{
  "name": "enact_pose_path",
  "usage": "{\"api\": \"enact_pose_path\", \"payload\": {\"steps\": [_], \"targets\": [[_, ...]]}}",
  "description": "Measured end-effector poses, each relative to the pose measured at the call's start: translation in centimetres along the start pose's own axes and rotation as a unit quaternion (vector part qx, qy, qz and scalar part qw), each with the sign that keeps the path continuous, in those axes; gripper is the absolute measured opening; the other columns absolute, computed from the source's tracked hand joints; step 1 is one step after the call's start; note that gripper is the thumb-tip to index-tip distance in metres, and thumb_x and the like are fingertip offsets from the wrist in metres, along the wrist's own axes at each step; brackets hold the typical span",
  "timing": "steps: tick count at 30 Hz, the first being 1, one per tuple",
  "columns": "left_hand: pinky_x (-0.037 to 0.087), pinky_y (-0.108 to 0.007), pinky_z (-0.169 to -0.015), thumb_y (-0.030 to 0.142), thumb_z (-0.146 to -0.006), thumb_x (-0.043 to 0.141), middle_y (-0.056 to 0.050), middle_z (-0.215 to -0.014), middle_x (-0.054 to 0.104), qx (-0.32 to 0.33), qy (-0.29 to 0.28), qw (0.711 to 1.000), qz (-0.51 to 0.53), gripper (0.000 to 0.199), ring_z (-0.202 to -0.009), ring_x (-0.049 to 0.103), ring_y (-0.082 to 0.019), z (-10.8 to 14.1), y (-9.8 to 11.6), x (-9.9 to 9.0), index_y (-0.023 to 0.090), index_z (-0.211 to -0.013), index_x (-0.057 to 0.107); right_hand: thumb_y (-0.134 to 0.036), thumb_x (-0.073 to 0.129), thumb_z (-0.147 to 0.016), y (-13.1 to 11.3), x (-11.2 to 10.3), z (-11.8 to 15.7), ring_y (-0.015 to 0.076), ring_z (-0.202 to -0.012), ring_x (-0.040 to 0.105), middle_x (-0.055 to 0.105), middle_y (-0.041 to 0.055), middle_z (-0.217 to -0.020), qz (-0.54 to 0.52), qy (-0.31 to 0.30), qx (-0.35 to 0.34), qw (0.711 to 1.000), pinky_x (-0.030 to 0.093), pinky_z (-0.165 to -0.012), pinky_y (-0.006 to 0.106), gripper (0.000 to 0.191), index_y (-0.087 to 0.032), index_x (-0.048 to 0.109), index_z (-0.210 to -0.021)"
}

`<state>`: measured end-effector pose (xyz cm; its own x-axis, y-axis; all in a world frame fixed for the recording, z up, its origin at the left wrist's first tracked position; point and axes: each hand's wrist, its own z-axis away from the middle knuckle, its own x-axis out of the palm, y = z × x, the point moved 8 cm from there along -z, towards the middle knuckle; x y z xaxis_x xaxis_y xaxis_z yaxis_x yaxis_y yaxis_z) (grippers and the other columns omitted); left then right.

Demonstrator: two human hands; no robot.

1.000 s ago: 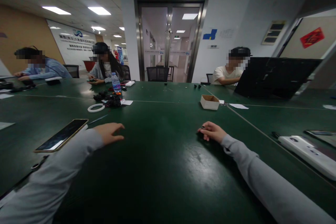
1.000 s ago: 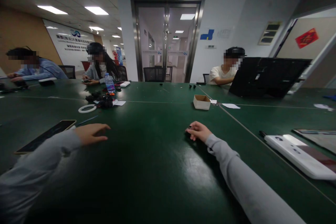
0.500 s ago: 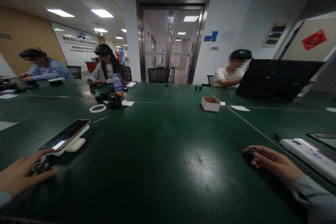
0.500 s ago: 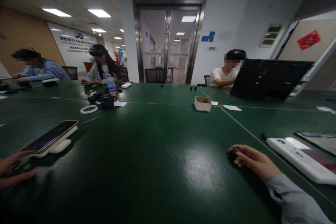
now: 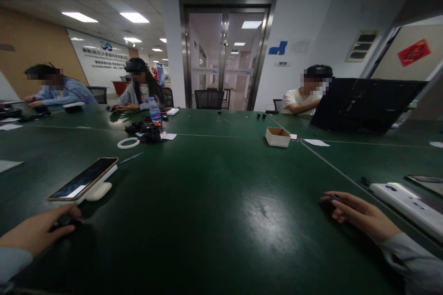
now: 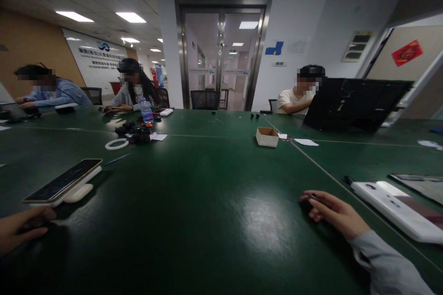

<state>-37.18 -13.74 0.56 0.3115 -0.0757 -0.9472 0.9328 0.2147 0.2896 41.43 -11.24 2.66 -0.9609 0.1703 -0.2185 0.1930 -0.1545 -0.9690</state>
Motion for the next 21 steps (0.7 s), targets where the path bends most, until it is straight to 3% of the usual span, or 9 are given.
{"api": "enact_pose_path", "payload": {"steps": [3,7,13,17,21], "targets": [[0.038,-0.033,-0.076,0.055,-0.056,0.047,0.016,-0.073,0.065,0.031,0.031,0.998,0.047,0.027,-0.078,0.059,-0.019,-0.2,3.4,-1.0,0.037,-0.072,0.058,-0.042,0.072,-0.051,-0.1,0.0,0.1,0.0218,-0.058,0.059,0.061,0.0187,-0.094,0.010,0.002,-0.011,1.000,0.051,-0.052,0.035,0.029,-0.028,0.069,-0.076],[0.039,-0.031,-0.074,0.044,-0.065,0.047,0.008,-0.078,0.066,0.081,-0.019,0.996,0.014,0.022,-0.078,0.058,-0.019,-1.5,8.9,-0.7,0.032,-0.079,0.059,-0.044,0.071,-0.053,0.0,0.0,0.1,0.0208,-0.059,0.060,0.062,0.0164,-0.096,0.012,-0.006,-0.019,1.000,0.051,-0.053,0.033,0.033,-0.027,0.067,-0.081],[0.040,-0.028,-0.071,0.045,-0.065,0.052,-0.003,-0.083,0.065,0.187,-0.077,0.979,-0.017,0.032,-0.079,0.058,-0.020,-4.0,17.5,-0.4,0.022,-0.087,0.060,-0.044,0.071,-0.053,0.4,-0.2,0.1,0.0188,-0.062,0.060,0.063,0.0093,-0.094,0.016,-0.024,0.002,1.000,0.052,-0.055,0.030,0.042,-0.023,0.064,-0.088],[0.042,-0.024,-0.065,0.044,-0.063,0.056,0.000,-0.077,0.064,0.248,-0.069,0.965,0.048,0.032,-0.073,0.058,-0.016,-6.6,22.5,0.2,0.023,-0.087,0.060,-0.045,0.071,-0.053,0.8,-0.3,-0.1,0.0183,-0.062,0.059,0.062,0.0089,-0.094,0.023,-0.028,0.005,0.999,0.052,-0.056,0.029,0.043,-0.023,0.064,-0.090],[0.044,-0.024,-0.055,0.043,-0.060,0.061,0.001,-0.065,0.061,0.250,-0.065,0.945,0.201,0.036,-0.059,0.056,-0.013,-10.7,26.9,2.4,0.019,-0.087,0.058,-0.044,0.072,-0.050,1.2,-0.8,-0.6,0.0183,-0.059,0.059,0.062,0.0088,-0.093,0.025,-0.007,0.006,1.000,0.052,-0.053,0.030,0.043,-0.022,0.064,-0.086]]}}
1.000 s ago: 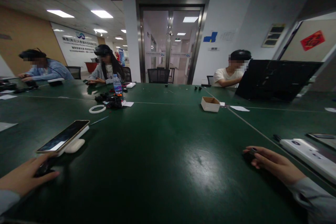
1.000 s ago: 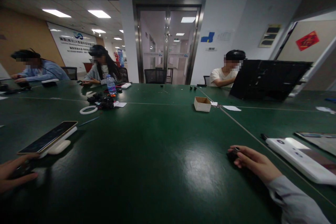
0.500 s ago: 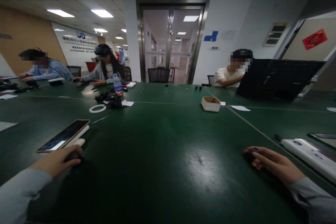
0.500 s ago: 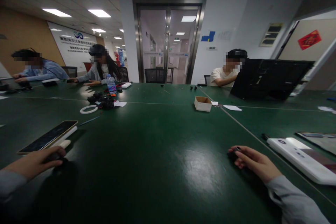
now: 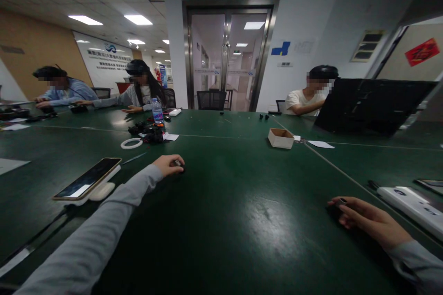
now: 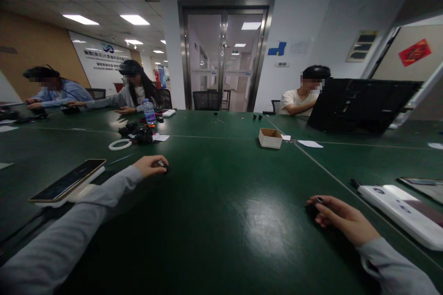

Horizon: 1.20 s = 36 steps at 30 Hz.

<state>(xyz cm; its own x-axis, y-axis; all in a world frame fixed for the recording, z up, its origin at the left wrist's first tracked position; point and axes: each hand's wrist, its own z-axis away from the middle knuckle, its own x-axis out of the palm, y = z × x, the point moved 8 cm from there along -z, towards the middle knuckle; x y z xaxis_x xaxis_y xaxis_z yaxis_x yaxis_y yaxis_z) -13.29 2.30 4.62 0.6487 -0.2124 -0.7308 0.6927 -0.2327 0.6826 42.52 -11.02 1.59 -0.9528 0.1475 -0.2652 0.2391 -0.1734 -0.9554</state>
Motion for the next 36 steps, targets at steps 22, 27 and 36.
{"api": "enact_pose_path", "payload": {"steps": [22,27,36], "targets": [[0.047,-0.022,-0.057,0.024,-0.063,0.066,-0.002,-0.064,0.061,0.017,0.212,0.927,0.308,0.021,-0.056,0.059,-0.010,-9.5,3.7,9.7,0.015,-0.082,0.060,-0.040,0.075,-0.046,0.1,-0.2,0.1,0.0192,-0.060,0.059,0.063,0.0082,-0.087,-0.001,0.006,0.004,1.000,0.051,-0.053,0.030,0.035,-0.025,0.067,-0.076],[0.048,-0.023,-0.061,0.023,-0.063,0.066,-0.003,-0.070,0.062,0.025,0.199,0.939,0.280,0.020,-0.059,0.060,-0.010,-8.9,4.7,9.6,0.016,-0.082,0.061,-0.040,0.075,-0.046,0.2,0.0,0.0,0.0168,-0.056,0.057,0.063,0.0075,-0.085,0.008,0.010,0.006,1.000,0.050,-0.050,0.029,0.034,-0.022,0.065,-0.072],[0.048,-0.023,-0.063,0.023,-0.063,0.067,-0.003,-0.070,0.063,0.012,0.203,0.943,0.264,0.019,-0.060,0.060,-0.011,-8.2,5.2,9.2,0.016,-0.080,0.062,-0.040,0.074,-0.045,-0.8,0.1,0.7,0.0203,-0.060,0.060,0.064,0.0087,-0.091,-0.004,0.014,0.013,1.000,0.052,-0.055,0.031,0.047,-0.024,0.063,-0.087]]}}
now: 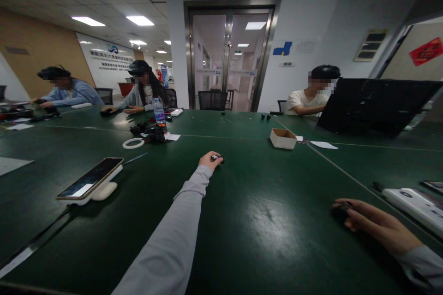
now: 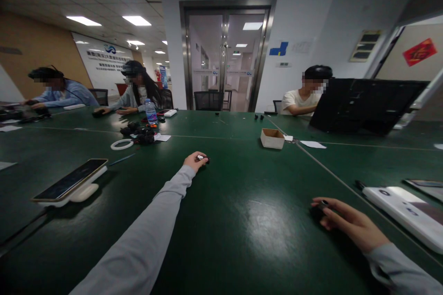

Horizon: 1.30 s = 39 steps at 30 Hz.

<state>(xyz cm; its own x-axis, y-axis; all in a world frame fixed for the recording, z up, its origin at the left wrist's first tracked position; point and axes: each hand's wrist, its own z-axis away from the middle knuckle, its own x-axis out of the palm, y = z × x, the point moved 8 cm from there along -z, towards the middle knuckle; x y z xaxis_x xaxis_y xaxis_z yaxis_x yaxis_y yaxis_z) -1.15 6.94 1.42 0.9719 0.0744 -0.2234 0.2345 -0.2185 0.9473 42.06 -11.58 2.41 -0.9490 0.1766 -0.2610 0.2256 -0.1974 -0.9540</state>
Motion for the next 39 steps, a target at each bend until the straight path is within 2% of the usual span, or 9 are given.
{"api": "enact_pose_path", "payload": {"steps": [7,15,24,27,30,32,34,36,39], "targets": [[0.048,-0.023,-0.061,0.023,-0.061,0.068,-0.003,-0.069,0.063,0.001,-0.006,1.000,0.018,0.019,-0.060,0.059,-0.011,0.0,-0.1,0.2,0.017,-0.078,0.063,-0.041,0.071,-0.047,-1.2,0.6,0.8,0.0156,-0.043,0.052,0.061,0.0048,-0.063,0.045,0.109,-0.057,0.991,0.046,-0.037,0.026,0.034,-0.022,0.055,-0.069],[0.047,-0.023,-0.060,0.024,-0.060,0.068,-0.002,-0.065,0.062,0.009,0.002,1.000,-0.006,0.020,-0.059,0.058,-0.011,-0.5,-0.7,0.2,0.017,-0.078,0.062,-0.039,0.072,-0.051,0.9,-0.4,-0.3,0.0201,-0.061,0.061,0.064,0.0072,-0.093,-0.034,-0.008,0.004,0.999,0.052,-0.055,0.031,0.044,-0.027,0.062,-0.092],[0.047,-0.023,-0.061,0.023,-0.058,0.070,-0.001,-0.066,0.061,0.009,0.014,1.000,0.023,0.025,-0.058,0.058,-0.010,-0.6,-0.8,0.0,0.017,-0.079,0.059,-0.041,0.074,-0.047,0.3,-0.3,0.0,0.0231,-0.064,0.061,0.058,0.0117,-0.104,0.025,-0.009,0.002,1.000,0.053,-0.057,0.034,0.056,-0.026,0.056,-0.098],[0.047,-0.023,-0.060,0.023,-0.055,0.072,-0.001,-0.065,0.061,0.001,0.030,0.998,0.049,0.029,-0.058,0.058,-0.010,-0.7,-1.1,-0.2,0.016,-0.078,0.056,-0.042,0.075,-0.042,-2.5,-2.4,1.0,0.0224,-0.059,0.061,0.048,0.0156,-0.118,0.084,0.090,-0.034,0.992,0.053,-0.051,0.036,0.085,-0.030,0.040,-0.118],[0.047,-0.023,-0.059,0.024,-0.052,0.074,0.000,-0.063,0.060,-0.001,0.018,0.997,0.079,0.031,-0.056,0.058,-0.010,-0.9,-1.3,0.1,0.015,-0.076,0.055,-0.046,0.070,-0.050,-9.0,-2.8,2.9,0.0176,-0.056,0.059,0.047,0.0157,-0.117,0.200,0.245,-0.145,0.938,0.051,-0.047,0.032,0.083,-0.030,0.035,-0.124],[0.047,-0.023,-0.058,0.025,-0.052,0.074,0.000,-0.062,0.060,0.005,0.002,0.994,0.105,0.033,-0.056,0.058,-0.010,-1.0,-1.2,0.4,0.015,-0.076,0.054,-0.046,0.064,-0.060,-13.4,0.9,3.1,0.0159,-0.059,0.059,0.052,0.0122,-0.109,0.187,0.229,-0.241,0.925,0.050,-0.047,0.028,0.069,-0.027,0.038,-0.121],[0.047,-0.023,-0.057,0.028,-0.052,0.074,0.000,-0.062,0.060,0.010,-0.007,0.992,0.127,0.035,-0.055,0.058,-0.010,-1.0,-1.0,0.6,0.015,-0.077,0.054,-0.044,0.057,-0.069,-15.9,7.8,1.5,0.0122,-0.057,0.059,0.055,0.0069,-0.097,0.137,0.081,-0.285,0.945,0.050,-0.051,0.025,0.050,-0.024,0.045,-0.113],[0.047,-0.023,-0.056,0.029,-0.052,0.074,-0.001,-0.063,0.060,0.007,-0.009,0.989,0.145,0.036,-0.056,0.058,-0.011,-1.1,-0.8,0.6,0.014,-0.077,0.053,-0.042,0.060,-0.068,-15.8,15.6,-1.3,0.0102,-0.050,0.057,0.056,0.0041,-0.088,0.126,-0.073,-0.240,0.960,0.048,-0.043,0.022,0.043,-0.021,0.050,-0.105],[0.047,-0.023,-0.055,0.030,-0.050,0.074,0.000,-0.062,0.060,-0.011,0.005,0.985,0.172,0.038,-0.056,0.059,-0.011,-1.2,-0.9,0.4,0.014,-0.077,0.053,-0.038,0.065,-0.065,-13.0,24.7,-6.2,0.0090,-0.038,0.053,0.057,0.0002,-0.069,0.087,-0.175,-0.117,0.974,0.043,-0.033,0.021,0.046,-0.019,0.050,-0.104]]}}
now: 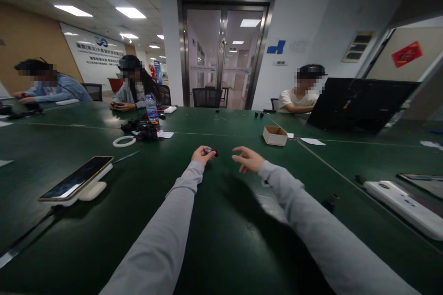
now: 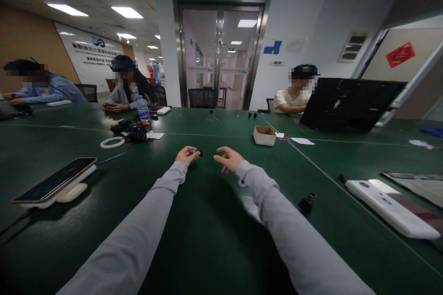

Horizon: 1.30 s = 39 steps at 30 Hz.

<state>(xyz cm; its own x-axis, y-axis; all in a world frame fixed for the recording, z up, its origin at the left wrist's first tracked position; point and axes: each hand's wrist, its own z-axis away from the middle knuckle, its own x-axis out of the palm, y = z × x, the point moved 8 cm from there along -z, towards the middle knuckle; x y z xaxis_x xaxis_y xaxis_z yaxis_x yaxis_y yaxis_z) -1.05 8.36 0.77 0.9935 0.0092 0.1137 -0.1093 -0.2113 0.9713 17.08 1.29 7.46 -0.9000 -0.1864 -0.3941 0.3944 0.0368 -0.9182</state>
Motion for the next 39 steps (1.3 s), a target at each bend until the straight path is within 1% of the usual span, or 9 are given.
{"api": "enact_pose_path", "payload": {"steps": [2,4,8,11,14,17,23,35,39], "targets": [[0.047,-0.022,-0.054,0.030,-0.049,0.075,0.000,-0.061,0.059,-0.011,0.010,1.000,0.014,0.039,-0.055,0.059,-0.010,-0.1,-0.1,-0.2,0.014,-0.077,0.052,-0.039,0.064,-0.067,2.2,3.6,-3.6,0.0112,-0.035,0.053,0.057,-0.0015,-0.060,-0.078,-0.029,0.056,0.995,0.043,-0.032,0.023,0.050,-0.018,0.046,-0.108],[0.047,-0.021,-0.053,0.030,-0.049,0.075,0.001,-0.061,0.058,-0.019,0.017,0.999,0.023,0.040,-0.054,0.058,-0.010,-0.3,-0.4,-0.4,0.014,-0.077,0.052,-0.038,0.061,-0.071,3.1,6.0,-6.3,0.0120,-0.037,0.055,0.057,-0.0025,-0.057,-0.177,-0.036,0.045,0.983,0.045,-0.034,0.023,0.045,-0.018,0.044,-0.108],[0.047,-0.020,-0.052,0.028,-0.053,0.073,0.001,-0.063,0.057,-0.028,0.041,0.998,0.042,0.037,-0.053,0.057,-0.008,-0.7,-0.9,-0.8,0.013,-0.079,0.053,-0.026,0.060,-0.074,3.9,7.9,-8.9,0.0089,-0.038,0.055,0.056,-0.0034,-0.050,-0.303,0.003,-0.002,0.953,0.045,-0.036,0.018,0.023,-0.015,0.051,-0.092],[0.048,-0.021,-0.054,0.027,-0.062,0.068,-0.001,-0.069,0.059,-0.056,0.043,0.995,0.077,0.027,-0.055,0.057,-0.007,-0.9,-1.3,-0.8,0.013,-0.081,0.055,-0.021,0.061,-0.073,4.5,8.0,-9.2,0.0082,-0.038,0.055,0.056,-0.0032,-0.049,-0.361,0.026,-0.011,0.932,0.045,-0.037,0.017,0.017,-0.014,0.054,-0.087],[0.049,-0.022,-0.056,0.025,-0.065,0.065,-0.002,-0.071,0.058,-0.058,0.042,0.993,0.093,0.021,-0.057,0.057,-0.008,-1.0,-1.3,-0.7,0.013,-0.080,0.058,-0.018,0.061,-0.071,4.8,7.5,-9.1,0.0086,-0.040,0.055,0.057,-0.0030,-0.049,-0.379,0.047,-0.024,0.924,0.047,-0.039,0.018,0.018,-0.015,0.056,-0.088],[0.049,-0.021,-0.054,0.024,-0.065,0.065,0.000,-0.067,0.055,-0.046,0.045,0.995,0.082,0.019,-0.053,0.054,-0.006,-1.1,-1.4,-0.8,0.012,-0.079,0.059,-0.017,0.062,-0.069,5.0,7.2,-9.1,0.0088,-0.041,0.056,0.058,-0.0026,-0.050,-0.377,0.058,-0.035,0.924,0.048,-0.041,0.018,0.019,-0.016,0.057,-0.088],[0.046,-0.019,-0.049,0.024,-0.064,0.064,0.001,-0.068,0.055,-0.017,0.083,0.995,0.057,0.021,-0.050,0.051,-0.005,-1.2,-1.8,-1.3,0.013,-0.080,0.055,-0.017,0.063,-0.067,4.9,7.1,-9.0,0.0088,-0.043,0.058,0.060,-0.0020,-0.052,-0.375,0.054,-0.056,0.924,0.050,-0.044,0.018,0.022,-0.016,0.058,-0.089],[0.043,-0.021,-0.049,0.032,-0.055,0.068,0.002,-0.056,0.054,0.002,0.085,0.996,0.023,0.027,-0.050,0.049,-0.007,-0.9,-0.8,-1.5,0.014,-0.071,0.057,-0.016,0.065,-0.065,5.4,6.8,-9.2,0.0089,-0.044,0.059,0.060,-0.0019,-0.051,-0.377,0.058,-0.060,0.922,0.051,-0.045,0.018,0.026,-0.015,0.060,-0.091],[0.043,-0.020,-0.048,0.032,-0.056,0.067,0.002,-0.055,0.053,0.010,0.084,0.996,0.019,0.026,-0.049,0.049,-0.007,-0.8,-0.7,-1.5,0.014,-0.071,0.057,-0.017,0.065,-0.065,5.4,6.9,-9.3,0.0095,-0.045,0.059,0.060,-0.0016,-0.051,-0.378,0.049,-0.071,0.922,0.051,-0.046,0.019,0.027,-0.015,0.061,-0.091]]}}
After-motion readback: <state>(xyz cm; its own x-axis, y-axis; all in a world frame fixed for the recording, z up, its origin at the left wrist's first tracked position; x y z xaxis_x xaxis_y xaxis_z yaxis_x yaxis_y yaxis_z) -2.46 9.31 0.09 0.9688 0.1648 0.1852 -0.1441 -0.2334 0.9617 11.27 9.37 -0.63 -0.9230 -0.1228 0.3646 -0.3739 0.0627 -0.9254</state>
